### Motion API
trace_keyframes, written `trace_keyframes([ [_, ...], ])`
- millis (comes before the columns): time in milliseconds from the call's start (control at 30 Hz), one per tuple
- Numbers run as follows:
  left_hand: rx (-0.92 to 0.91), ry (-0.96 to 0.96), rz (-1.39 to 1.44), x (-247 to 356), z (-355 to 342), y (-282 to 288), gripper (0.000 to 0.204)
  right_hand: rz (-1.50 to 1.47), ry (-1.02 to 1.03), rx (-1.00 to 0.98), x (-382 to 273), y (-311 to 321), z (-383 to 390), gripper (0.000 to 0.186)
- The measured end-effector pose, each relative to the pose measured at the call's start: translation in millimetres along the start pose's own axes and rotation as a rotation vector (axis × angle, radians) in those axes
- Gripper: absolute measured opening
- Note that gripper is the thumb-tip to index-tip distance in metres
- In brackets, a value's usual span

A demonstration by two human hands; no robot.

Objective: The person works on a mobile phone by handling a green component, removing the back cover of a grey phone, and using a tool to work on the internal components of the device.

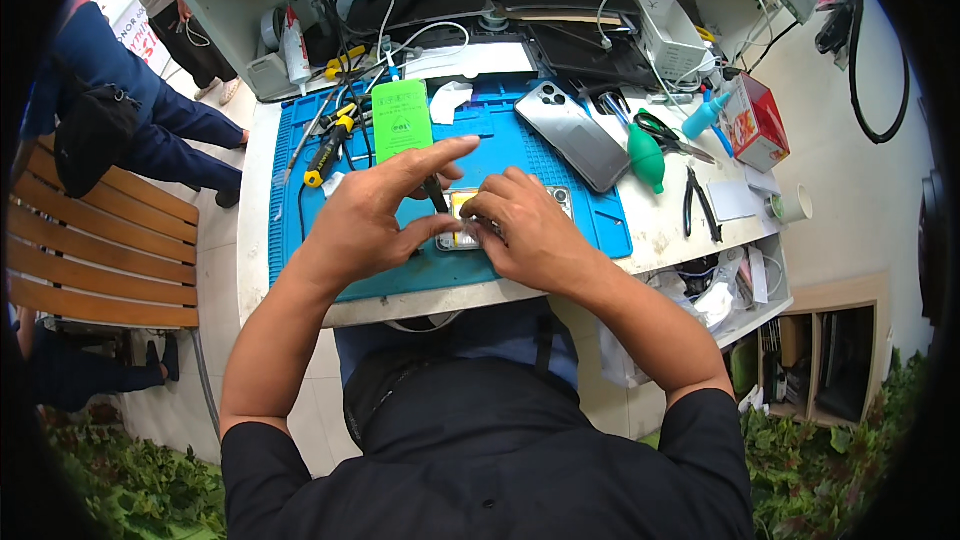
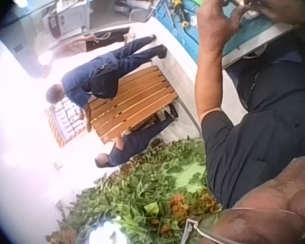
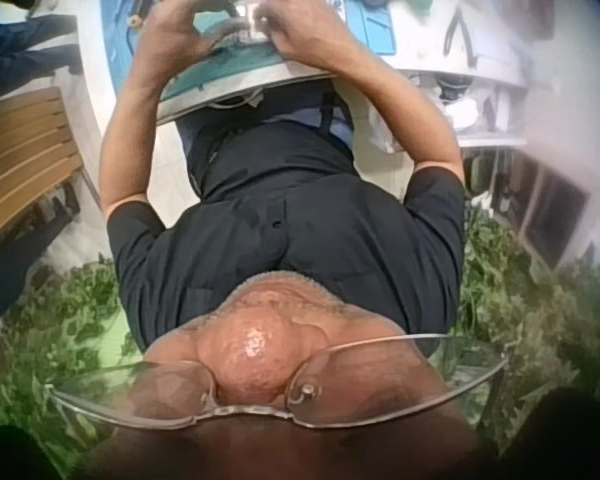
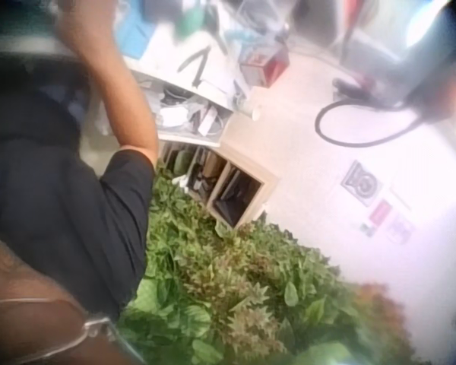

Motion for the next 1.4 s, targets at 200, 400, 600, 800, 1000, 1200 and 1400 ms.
trace_keyframes([
  [200, 0.162, 0.052, 0.117, -14, 10, 6, 0.084, -0.024, 0.018, 0.003, -1, -3, -1, 0.017],
  [400, 0.275, 0.082, 0.198, -19, 16, 12, 0.089, -0.087, 0.038, 0.074, -3, -9, -9, 0.014],
  [600, 0.299, 0.128, 0.133, -31, 6, 38, 0.067, -0.008, -0.076, 0.175, 16, 35, 9, 0.013],
  [800, -0.352, 0.211, -0.46, -55, -27, -2, 0.039, 0.193, -0.233, 0.228, 54, 122, 54, 0.011],
  [1000, -0.451, 0.287, -0.603, -64, -44, -4, 0.035, 0.149, -0.419, 0.213, 78, 135, 104, 0.01],
  [1200, -0.377, 0.323, -0.677, -81, -30, 17, 0.034, 0.172, -0.408, 0.16, 88, 122, 106, 0.009],
  [1400, -0.273, 0.368, -0.563, -68, -31, 26, 0.039, 0.202, -0.335, 0.129, 101, 112, 71, 0.01],
])
Point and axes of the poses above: each hand's wrist, its own z-axis away from the middle knuckle, its own y-axis out of the back of the hand, x = y × z, the point moved 8 cm from there along -z, towards the middle knuckle, and after that the axes turned 5 degrees about y, right-handed, at the moved point
